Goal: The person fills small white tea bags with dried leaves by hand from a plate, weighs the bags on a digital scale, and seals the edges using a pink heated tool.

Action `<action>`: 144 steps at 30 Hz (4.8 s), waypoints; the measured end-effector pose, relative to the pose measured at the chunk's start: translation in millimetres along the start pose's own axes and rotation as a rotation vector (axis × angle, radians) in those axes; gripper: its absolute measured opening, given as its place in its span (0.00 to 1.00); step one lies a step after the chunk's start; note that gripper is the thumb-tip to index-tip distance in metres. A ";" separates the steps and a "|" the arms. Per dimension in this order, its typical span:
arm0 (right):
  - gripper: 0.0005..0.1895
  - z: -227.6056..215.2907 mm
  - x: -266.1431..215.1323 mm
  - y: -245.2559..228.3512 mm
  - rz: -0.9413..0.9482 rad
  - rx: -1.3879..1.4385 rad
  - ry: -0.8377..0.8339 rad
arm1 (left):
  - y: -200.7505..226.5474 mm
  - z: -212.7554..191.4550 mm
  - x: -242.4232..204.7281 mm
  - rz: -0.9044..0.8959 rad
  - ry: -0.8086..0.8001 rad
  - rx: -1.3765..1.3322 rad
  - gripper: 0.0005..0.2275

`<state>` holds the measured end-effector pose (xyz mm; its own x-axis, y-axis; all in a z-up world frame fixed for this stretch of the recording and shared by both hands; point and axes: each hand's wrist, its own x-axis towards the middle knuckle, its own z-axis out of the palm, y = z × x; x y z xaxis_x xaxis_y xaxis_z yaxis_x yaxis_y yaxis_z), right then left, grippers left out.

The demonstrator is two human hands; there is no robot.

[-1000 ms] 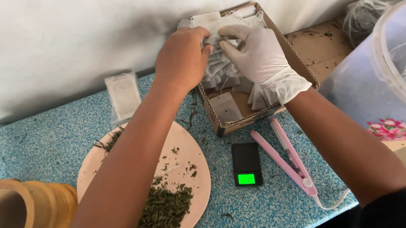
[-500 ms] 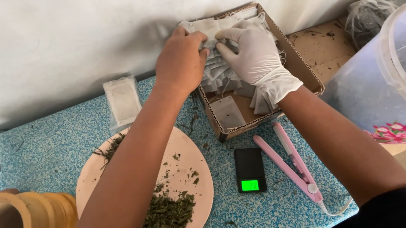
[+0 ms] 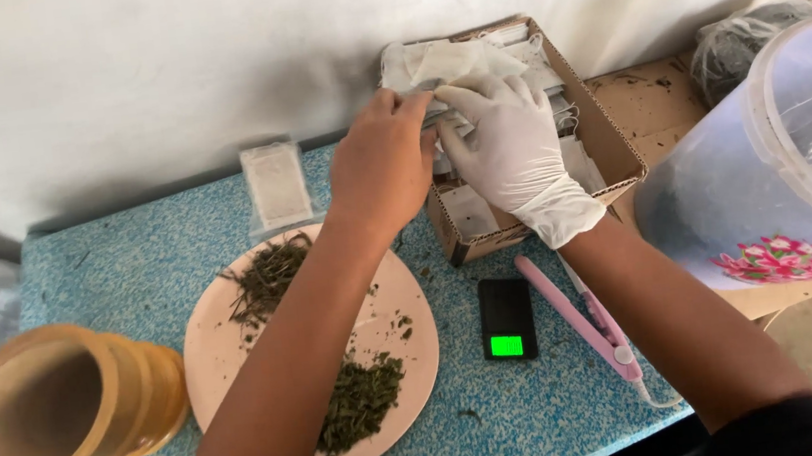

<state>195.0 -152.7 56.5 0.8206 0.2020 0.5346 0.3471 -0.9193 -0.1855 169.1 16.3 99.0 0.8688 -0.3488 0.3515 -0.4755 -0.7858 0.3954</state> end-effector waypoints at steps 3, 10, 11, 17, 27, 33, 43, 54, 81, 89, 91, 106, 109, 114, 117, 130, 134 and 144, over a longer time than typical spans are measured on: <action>0.19 -13.4 -10.5 -26.0 0.017 0.061 -0.063 | -5.9 -1.3 -20.1 -0.036 0.000 0.053 0.16; 0.19 -10.1 -35.1 -87.4 -0.077 0.157 -0.063 | -19.9 -31.1 -88.7 -0.061 0.069 0.109 0.17; 0.19 -9.1 -38.3 -98.1 -0.082 0.193 -0.068 | -23.5 -35.0 -98.1 -0.068 0.093 0.086 0.16; 0.19 29.0 -55.4 -144.2 -0.066 0.290 -0.174 | -68.3 -34.4 -161.0 -0.239 0.136 -0.019 0.20; 0.19 108.5 -33.8 -160.3 0.057 0.160 -0.499 | -113.0 -15.5 -195.2 -0.324 0.158 0.042 0.18; 0.19 127.1 -5.1 -176.5 0.112 -0.055 -0.667 | -122.6 -7.6 -197.0 -0.357 0.175 0.134 0.19; 0.18 172.2 7.2 -154.1 0.126 -0.127 -0.682 | -121.0 -11.6 -197.9 -0.356 0.224 0.114 0.19; 0.15 125.1 14.2 -164.2 0.238 0.181 -0.573 | -122.3 -6.2 -198.1 -0.350 0.212 0.142 0.20; 0.12 10.0 -83.4 -205.8 -0.020 1.117 -0.055 | -92.7 -21.7 -201.8 -0.257 0.633 -0.466 0.31; 0.05 6.7 -87.1 -207.2 -0.195 0.943 0.212 | -90.2 -16.8 -195.9 -0.174 0.699 -0.311 0.28; 0.04 7.6 -87.8 -208.3 -0.151 0.961 0.229 | -89.5 -20.5 -196.1 -0.167 0.714 -0.276 0.27; 0.13 -1.7 -95.9 -220.2 -0.312 0.495 0.188 | -87.1 -24.2 -198.8 -0.092 0.702 -0.193 0.26; 0.10 2.7 -97.2 -217.0 -0.325 0.424 0.183 | -85.3 -24.4 -198.7 -0.083 0.716 -0.200 0.24; 0.09 17.1 -98.5 -214.4 -0.322 0.339 0.176 | -83.5 -23.8 -199.1 -0.119 0.719 -0.204 0.26; 0.09 25.1 -99.6 -215.3 -0.341 0.291 0.200 | -91.0 -18.7 -200.8 -0.125 0.695 -0.149 0.24; 0.04 19.1 -100.3 -217.1 -0.187 0.665 0.347 | -83.3 -27.0 -200.0 -0.244 0.683 -0.227 0.27; 0.04 32.4 -95.1 -209.1 -0.238 0.847 0.478 | -87.9 -27.0 -200.6 -0.294 0.680 -0.213 0.27; 0.07 29.8 -90.5 -207.7 -0.070 1.155 0.514 | -90.9 -22.9 -197.7 -0.340 0.680 -0.305 0.25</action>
<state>62.2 30.0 22.0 0.6041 -0.1543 0.7819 0.7881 -0.0301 -0.6148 37.3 168.4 13.0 0.7453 0.3464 0.5696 -0.3030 -0.5850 0.7523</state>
